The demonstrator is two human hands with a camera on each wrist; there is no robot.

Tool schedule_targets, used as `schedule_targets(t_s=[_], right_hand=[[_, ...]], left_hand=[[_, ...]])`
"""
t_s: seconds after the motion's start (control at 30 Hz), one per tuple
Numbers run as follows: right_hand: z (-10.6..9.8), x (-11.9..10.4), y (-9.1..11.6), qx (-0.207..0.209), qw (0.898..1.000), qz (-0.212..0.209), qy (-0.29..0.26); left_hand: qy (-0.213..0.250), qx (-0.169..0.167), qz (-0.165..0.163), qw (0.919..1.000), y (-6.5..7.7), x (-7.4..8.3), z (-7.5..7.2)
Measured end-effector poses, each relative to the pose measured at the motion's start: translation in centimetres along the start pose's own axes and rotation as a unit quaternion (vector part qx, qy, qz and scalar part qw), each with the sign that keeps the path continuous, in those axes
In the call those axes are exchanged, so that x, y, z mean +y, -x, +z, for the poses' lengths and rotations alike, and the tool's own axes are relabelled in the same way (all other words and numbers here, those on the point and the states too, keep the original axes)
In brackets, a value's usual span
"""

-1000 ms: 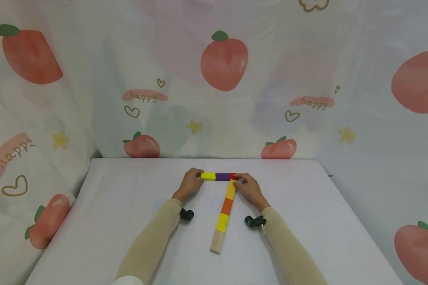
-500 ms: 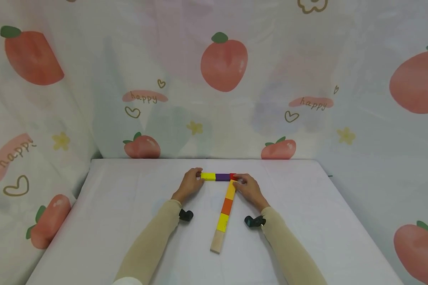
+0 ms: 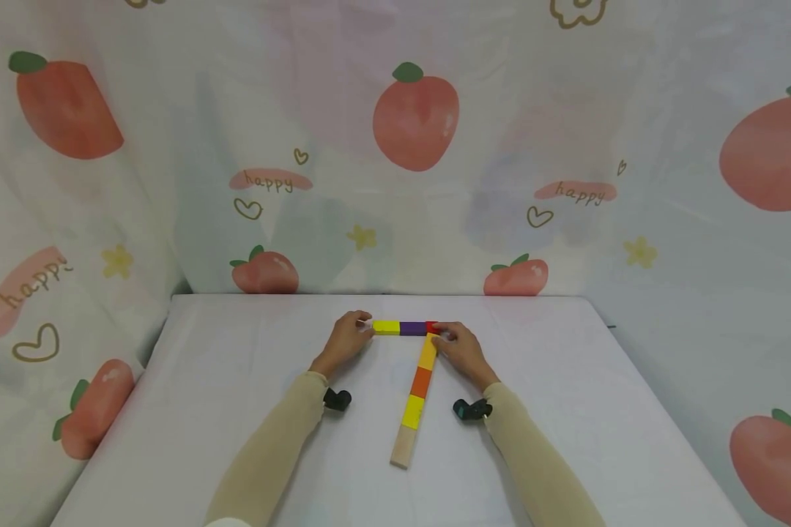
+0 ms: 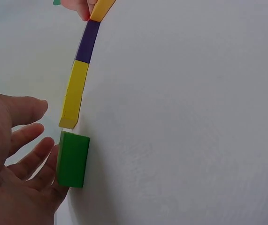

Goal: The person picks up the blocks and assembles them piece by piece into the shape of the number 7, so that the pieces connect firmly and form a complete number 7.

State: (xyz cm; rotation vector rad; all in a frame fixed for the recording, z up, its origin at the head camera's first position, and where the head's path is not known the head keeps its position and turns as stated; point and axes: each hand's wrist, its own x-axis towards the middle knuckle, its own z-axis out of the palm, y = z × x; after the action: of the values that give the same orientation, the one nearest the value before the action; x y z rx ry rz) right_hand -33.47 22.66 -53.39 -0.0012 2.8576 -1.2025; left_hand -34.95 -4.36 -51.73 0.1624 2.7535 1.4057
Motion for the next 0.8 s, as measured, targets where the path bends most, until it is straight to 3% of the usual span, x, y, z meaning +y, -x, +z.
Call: schedule_targets(t_s=[0.63,0.8], right_hand=[[-0.1,0.2,-0.1,-0.009,1.000,0.013,0.000],[-0.1,0.1,-0.1,-0.009,1.000,0.010,-0.002]], left_hand=[[0.004,0.012,0.023,0.9997,1.4,-1.3,-2.8],[-0.005,0.005,0.010,0.9999,1.8,-1.7,-3.2]])
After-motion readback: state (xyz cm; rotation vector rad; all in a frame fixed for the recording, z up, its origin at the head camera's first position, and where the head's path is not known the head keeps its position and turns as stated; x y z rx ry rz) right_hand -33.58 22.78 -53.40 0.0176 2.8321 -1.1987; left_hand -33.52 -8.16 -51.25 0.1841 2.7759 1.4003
